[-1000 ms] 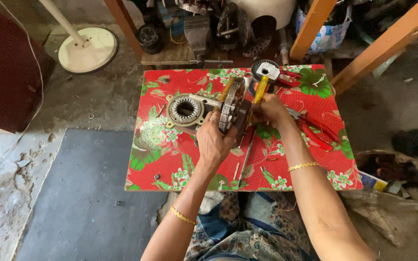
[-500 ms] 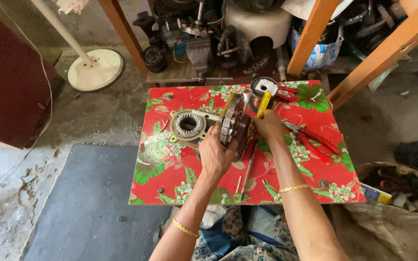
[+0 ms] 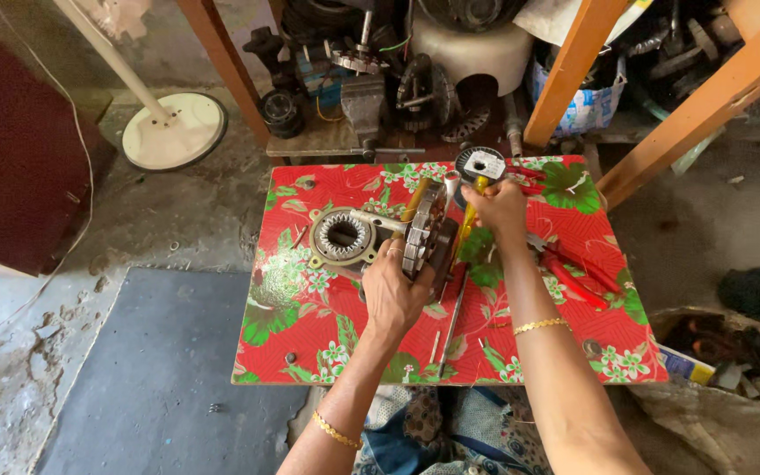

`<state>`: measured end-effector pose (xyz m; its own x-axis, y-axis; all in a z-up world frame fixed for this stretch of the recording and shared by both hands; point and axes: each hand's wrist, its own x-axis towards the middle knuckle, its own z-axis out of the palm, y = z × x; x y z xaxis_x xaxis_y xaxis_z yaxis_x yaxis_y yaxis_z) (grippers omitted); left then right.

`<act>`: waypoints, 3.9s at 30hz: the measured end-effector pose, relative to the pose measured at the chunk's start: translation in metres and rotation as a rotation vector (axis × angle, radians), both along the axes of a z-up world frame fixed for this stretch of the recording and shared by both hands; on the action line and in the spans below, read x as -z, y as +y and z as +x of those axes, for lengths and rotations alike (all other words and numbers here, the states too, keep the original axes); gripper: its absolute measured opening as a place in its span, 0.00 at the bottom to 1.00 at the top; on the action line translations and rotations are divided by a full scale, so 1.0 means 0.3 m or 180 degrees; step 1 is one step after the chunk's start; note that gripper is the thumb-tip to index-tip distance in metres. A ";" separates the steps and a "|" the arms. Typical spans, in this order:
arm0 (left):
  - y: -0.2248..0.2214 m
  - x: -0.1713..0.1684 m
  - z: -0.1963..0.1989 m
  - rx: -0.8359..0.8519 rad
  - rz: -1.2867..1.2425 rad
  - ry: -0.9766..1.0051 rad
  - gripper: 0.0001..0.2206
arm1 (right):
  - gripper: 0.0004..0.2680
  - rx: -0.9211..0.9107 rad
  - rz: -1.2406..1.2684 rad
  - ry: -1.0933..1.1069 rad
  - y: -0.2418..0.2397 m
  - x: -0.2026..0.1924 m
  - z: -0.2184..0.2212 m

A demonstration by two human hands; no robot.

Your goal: The person uses a screwdriver and wrench to adjust and tighten components on a disassembled mechanical part, likely a motor or gearbox, on a floral-patterned work surface. They repeatedly reposition the part and apply torque with the tools while other mechanical components remain nearby.

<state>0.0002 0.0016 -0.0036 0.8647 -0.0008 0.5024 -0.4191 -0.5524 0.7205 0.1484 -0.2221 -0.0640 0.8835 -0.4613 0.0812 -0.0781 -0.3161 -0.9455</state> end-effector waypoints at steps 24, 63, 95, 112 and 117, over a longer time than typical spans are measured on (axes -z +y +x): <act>-0.002 -0.009 -0.004 0.0014 -0.0003 -0.0002 0.19 | 0.08 -0.1370 0.1323 0.0552 -0.202 0.137 0.340; -0.014 0.018 -0.004 -0.0066 0.0104 -0.0055 0.17 | 0.17 0.0107 -0.1773 0.0288 0.106 0.125 0.001; -0.011 -0.001 0.009 -0.0027 0.0293 0.0202 0.17 | 0.15 0.0115 -0.1859 0.0240 0.118 0.122 -0.006; 0.002 -0.020 -0.035 -0.0017 0.0128 -0.0065 0.25 | 0.22 -0.0344 -0.1532 0.0138 0.025 0.268 0.087; -0.017 -0.018 -0.007 -0.0130 -0.0023 0.0247 0.26 | 0.21 -0.0313 -0.1428 0.0006 0.035 0.270 0.051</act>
<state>-0.0019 -0.0034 0.0016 0.9002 0.0386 0.4337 -0.3392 -0.5625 0.7541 0.1637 -0.2116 -0.1449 0.9217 -0.2949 0.2521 -0.0289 -0.7002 -0.7134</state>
